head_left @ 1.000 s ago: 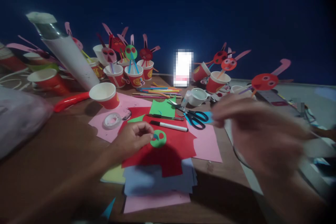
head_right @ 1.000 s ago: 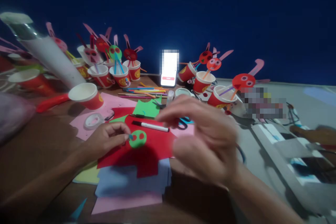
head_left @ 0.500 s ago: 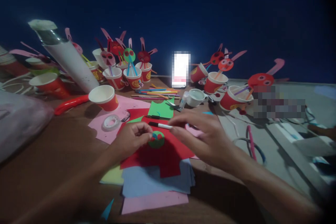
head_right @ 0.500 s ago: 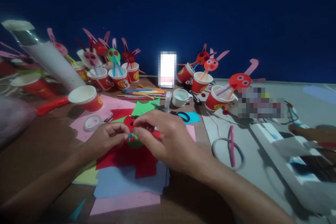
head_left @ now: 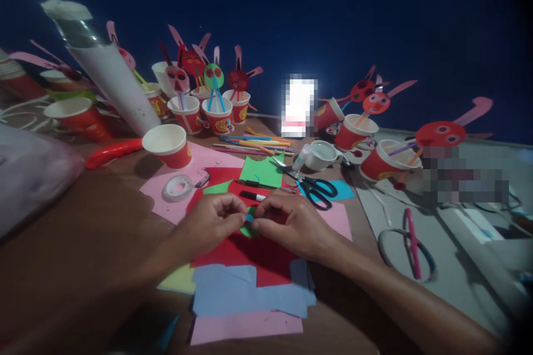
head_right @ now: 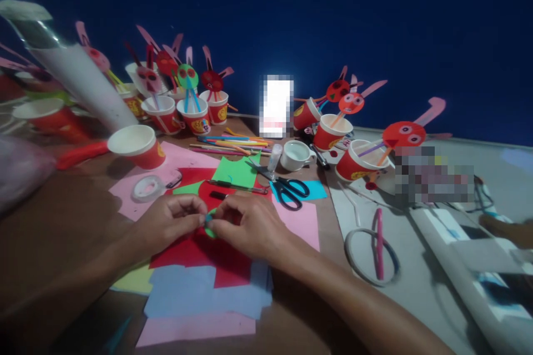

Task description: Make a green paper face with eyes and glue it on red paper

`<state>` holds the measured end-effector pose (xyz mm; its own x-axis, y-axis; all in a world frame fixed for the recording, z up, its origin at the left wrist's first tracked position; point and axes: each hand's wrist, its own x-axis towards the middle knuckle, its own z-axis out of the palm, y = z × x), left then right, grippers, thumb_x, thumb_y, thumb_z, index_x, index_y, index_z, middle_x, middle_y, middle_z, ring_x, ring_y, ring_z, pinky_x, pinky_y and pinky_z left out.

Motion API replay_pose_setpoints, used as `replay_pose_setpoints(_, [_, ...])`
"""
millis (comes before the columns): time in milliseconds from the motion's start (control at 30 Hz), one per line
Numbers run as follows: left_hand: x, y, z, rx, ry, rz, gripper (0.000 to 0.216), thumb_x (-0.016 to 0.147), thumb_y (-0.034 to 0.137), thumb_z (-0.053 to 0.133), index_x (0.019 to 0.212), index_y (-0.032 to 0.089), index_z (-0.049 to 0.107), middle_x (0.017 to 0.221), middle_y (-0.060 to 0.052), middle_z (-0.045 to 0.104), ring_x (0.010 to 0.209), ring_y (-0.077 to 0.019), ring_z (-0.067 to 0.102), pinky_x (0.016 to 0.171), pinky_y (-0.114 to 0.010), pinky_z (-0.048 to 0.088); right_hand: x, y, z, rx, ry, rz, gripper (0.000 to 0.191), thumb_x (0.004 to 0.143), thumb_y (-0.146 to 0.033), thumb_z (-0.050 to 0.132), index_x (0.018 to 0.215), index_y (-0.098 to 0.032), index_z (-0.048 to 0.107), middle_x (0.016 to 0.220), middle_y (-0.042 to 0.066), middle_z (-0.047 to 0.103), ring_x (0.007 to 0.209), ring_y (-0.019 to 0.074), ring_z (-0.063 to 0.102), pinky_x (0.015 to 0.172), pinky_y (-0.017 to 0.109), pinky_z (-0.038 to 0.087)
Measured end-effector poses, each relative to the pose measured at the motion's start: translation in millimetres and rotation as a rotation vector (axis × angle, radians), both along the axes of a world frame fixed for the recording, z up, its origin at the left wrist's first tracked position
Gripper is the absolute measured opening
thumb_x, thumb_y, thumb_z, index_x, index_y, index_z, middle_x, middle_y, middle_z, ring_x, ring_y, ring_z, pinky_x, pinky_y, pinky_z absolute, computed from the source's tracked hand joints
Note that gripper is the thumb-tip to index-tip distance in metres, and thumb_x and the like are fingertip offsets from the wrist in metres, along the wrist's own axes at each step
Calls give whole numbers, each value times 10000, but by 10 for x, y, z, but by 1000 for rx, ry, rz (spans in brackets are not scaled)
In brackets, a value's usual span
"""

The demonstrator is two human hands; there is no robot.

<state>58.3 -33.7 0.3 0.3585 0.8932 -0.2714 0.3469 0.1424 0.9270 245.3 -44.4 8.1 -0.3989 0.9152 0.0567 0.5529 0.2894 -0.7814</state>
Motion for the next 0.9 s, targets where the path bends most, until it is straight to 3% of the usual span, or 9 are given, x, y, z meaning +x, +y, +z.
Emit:
replay_pose_setpoints(233, [-26, -23, 1, -95, -37, 1, 115, 726, 261, 589, 723, 148, 568, 583, 41, 540, 472, -57, 437, 451, -180, 329, -37, -11, -123, -104, 83, -13, 91, 769, -198, 550, 713, -171, 616, 678, -20, 593, 606, 93, 504, 566, 208, 363])
replay_pose_setpoints(500, [-63, -4, 26, -168, -77, 46, 192, 741, 288, 569, 870, 149, 602, 648, 14, 594, 500, -72, 485, 459, -188, 384, 4, 36, -111, -477, 340, -9, 155, 784, -265, 564, 674, -158, 541, 608, -46, 495, 549, 67, 406, 530, 190, 317])
replay_pose_setpoints(767, [-142, -29, 78, 170, 155, 45, 192, 780, 321, 550, 876, 179, 637, 690, 5, 633, 578, -100, 523, 513, -198, 407, 32, 47, -42, -549, 259, -21, 178, 762, -280, 590, 649, -155, 533, 597, -47, 464, 541, 70, 378, 513, 198, 294])
replay_pose_setpoints(900, [-154, -99, 38, 339, 296, -102, 189, 826, 298, 491, 846, 189, 644, 762, -12, 657, 626, -120, 553, 537, -215, 413, 70, 36, -33, -524, 163, -31, 166, 776, -275, 561, 666, -152, 546, 603, -42, 469, 544, 70, 373, 505, 195, 295])
